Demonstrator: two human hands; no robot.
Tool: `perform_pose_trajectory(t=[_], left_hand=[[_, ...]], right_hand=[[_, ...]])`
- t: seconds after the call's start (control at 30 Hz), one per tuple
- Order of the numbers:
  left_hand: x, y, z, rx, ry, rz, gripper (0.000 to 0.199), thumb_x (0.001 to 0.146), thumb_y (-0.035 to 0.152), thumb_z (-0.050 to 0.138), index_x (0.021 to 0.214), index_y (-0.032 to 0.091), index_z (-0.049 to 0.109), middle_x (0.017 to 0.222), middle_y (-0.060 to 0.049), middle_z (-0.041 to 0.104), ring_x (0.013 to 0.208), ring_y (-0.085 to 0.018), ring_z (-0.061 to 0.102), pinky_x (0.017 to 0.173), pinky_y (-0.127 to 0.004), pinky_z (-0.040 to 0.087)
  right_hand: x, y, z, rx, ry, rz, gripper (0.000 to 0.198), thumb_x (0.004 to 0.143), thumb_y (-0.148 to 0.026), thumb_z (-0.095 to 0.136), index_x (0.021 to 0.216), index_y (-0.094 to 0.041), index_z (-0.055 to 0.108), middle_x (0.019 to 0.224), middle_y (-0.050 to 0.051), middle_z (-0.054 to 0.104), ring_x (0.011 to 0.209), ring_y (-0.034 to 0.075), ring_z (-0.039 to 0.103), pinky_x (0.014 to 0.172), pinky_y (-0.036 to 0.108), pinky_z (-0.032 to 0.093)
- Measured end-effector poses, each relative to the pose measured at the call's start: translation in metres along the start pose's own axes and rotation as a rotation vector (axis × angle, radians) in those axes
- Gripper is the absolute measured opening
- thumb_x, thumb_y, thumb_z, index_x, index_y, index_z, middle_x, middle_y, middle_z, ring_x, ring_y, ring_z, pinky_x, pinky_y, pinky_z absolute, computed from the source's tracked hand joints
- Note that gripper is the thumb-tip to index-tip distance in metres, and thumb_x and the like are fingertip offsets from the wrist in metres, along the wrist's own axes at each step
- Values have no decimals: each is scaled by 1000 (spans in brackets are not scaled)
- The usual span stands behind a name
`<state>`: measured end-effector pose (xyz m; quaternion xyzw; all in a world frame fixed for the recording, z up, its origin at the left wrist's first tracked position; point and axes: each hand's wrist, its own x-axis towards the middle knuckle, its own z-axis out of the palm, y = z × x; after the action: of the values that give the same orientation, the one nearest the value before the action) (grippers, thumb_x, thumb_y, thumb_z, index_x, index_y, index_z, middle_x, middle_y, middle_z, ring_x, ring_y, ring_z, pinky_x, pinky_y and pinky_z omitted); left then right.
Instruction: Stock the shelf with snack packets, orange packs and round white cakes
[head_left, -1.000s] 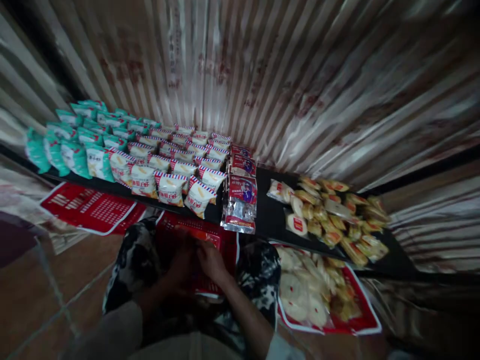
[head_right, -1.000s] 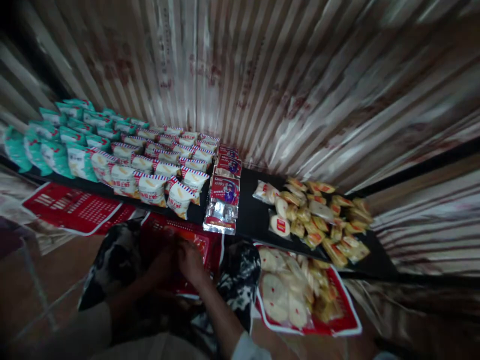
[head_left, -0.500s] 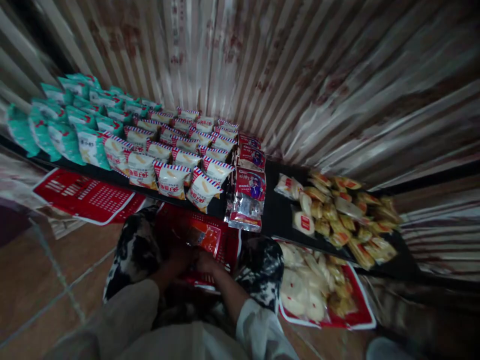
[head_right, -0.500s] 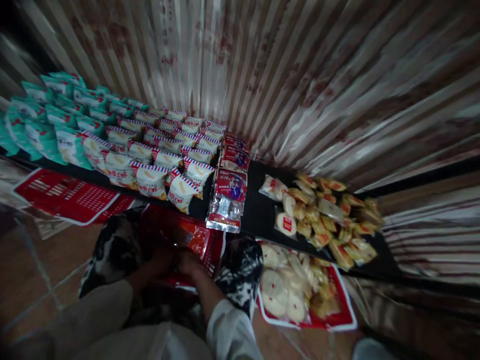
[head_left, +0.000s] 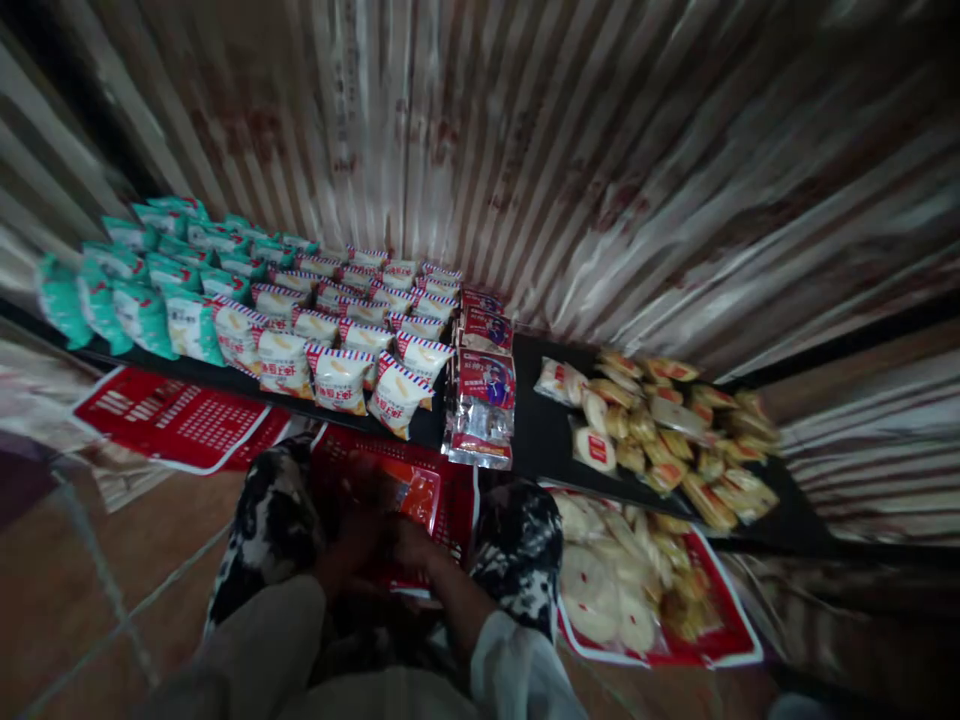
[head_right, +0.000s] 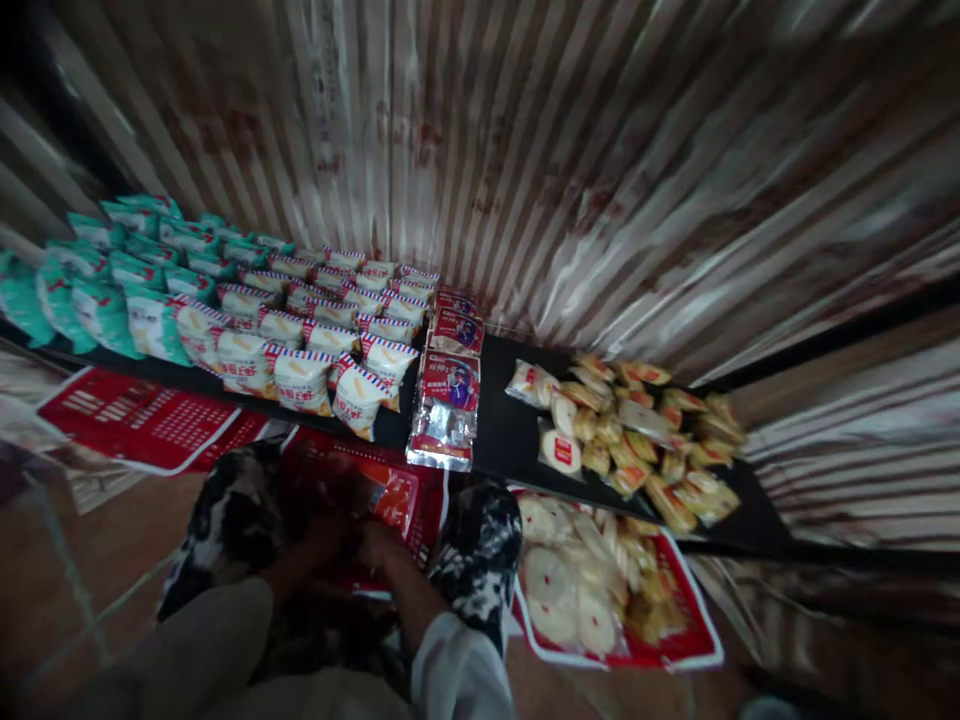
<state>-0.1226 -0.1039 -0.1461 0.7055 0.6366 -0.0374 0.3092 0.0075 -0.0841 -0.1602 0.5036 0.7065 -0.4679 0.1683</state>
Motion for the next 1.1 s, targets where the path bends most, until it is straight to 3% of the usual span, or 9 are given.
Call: perform_pose_trajectory(t=[0.13,0.33,0.43,0.57,0.7,0.8,0.93,1.0,1.1], left_hand=[[-2,8,-4,95,-33,19,33,84,9,38,86,13,71,85,-13,72,80,-27,68,72,-36,50],[-13,15,-34,154,42,107,48,82,11,44,128,17,51,103,-14,69,94,-26,65,81,-36,48],[-20,21,-57,142,111,232,42,81,17,49,124,16,53,108,-14,67,98,-27,62,85,-39,46],[-28,35,-83,181,185,415,20,84,16,48,97,16,64,93,-9,69,89,-25,63,84,-38,46],[-45,51,-110,223,485,594,22,88,17,43,81,17,63,80,-7,68,85,-23,63,82,-38,49],[-64,63,-134,85,929,714,22,88,18,46,106,16,59,115,-12,62,119,-26,51,99,-43,42],[-81,77,-155,-147,1222,599,32,87,13,46,118,18,51,128,-13,52,128,-26,41,103,-47,39],[-82,81,-155,-244,1231,512,31,87,17,46,118,19,50,128,-13,51,126,-26,43,103,-48,40],[-72,85,-142,-449,1086,411,33,89,26,45,121,18,48,128,-15,52,117,-24,53,94,-43,49]], right_hand=[[-13,-6,-8,48,72,-24,41,66,-3,53,99,-19,71,98,8,72,89,23,66,72,28,52],[-34,-10,-25,257,132,-180,40,73,-11,54,108,-22,67,107,4,69,98,20,64,81,27,49],[-44,-9,-36,300,207,-269,34,74,-16,56,106,-22,67,99,2,70,89,19,64,77,26,49],[-62,-10,-52,209,368,-253,19,75,-17,56,88,-19,70,75,-1,66,70,16,59,64,24,44],[-96,-13,-70,338,409,-365,23,80,-29,54,65,-17,66,58,-3,55,57,13,49,57,23,38],[-128,-15,-86,617,385,-476,30,81,-42,56,70,-17,68,62,-4,57,59,12,49,61,23,39],[-161,-15,-104,904,472,-475,34,77,-49,62,80,-17,71,67,-2,63,61,12,51,63,24,40],[-170,-13,-109,999,547,-458,34,73,-50,66,76,-16,71,66,-2,64,60,12,52,62,24,41],[-175,-10,-112,1163,652,-435,34,68,-50,72,76,-17,71,70,0,67,61,13,55,64,25,42]])
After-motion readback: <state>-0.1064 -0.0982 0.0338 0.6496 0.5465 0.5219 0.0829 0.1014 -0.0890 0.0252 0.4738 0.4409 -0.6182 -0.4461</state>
